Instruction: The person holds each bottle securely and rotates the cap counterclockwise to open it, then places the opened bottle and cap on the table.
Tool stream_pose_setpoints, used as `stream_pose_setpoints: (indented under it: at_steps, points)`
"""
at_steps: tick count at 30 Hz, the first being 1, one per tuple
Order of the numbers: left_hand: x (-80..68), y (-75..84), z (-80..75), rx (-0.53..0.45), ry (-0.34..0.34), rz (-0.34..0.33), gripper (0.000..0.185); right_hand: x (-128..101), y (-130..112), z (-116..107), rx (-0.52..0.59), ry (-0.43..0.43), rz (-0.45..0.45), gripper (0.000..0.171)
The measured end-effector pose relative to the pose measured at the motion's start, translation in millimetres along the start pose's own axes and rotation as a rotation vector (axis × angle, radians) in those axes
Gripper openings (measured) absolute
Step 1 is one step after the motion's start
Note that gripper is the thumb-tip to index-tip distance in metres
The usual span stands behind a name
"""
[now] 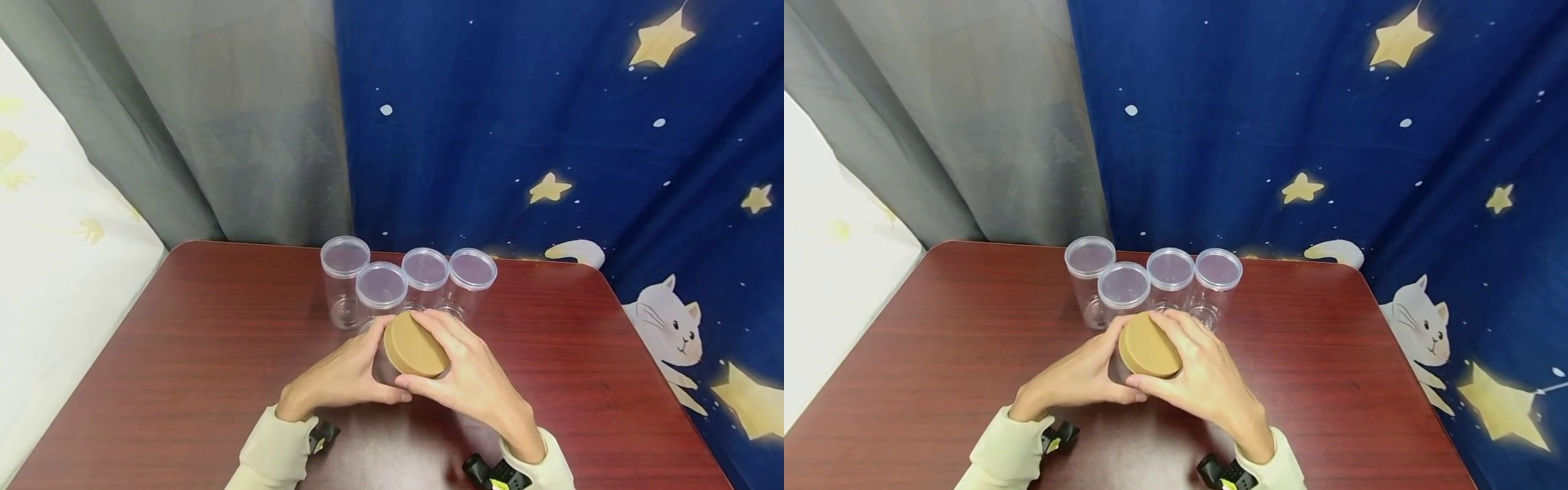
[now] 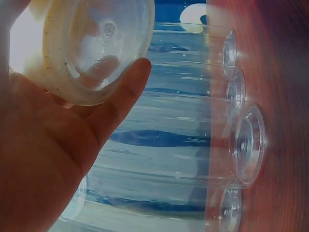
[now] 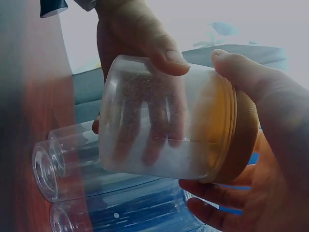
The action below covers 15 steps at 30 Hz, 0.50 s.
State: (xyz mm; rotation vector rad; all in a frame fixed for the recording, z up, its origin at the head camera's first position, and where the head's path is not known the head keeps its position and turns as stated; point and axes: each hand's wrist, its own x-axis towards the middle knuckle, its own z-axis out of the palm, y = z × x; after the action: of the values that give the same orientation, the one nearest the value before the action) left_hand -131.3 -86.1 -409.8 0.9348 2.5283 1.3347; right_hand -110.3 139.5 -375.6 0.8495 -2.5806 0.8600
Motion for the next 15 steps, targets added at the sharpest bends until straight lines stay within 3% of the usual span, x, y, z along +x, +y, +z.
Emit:
stream_pose_setpoints:
  at_steps: [6,15]
  points:
    - [0.2,1.4,-1.8,-0.019,-0.017,0.002,0.097,0.6,1.0,-2.5,0.1,-0.024,-0.027,0.08]
    - [-1.4,2.0,-3.3,-0.049,-0.029,-0.017,0.097,1.2,2.8,-2.8,0.16,-0.052,-0.064,0.08]
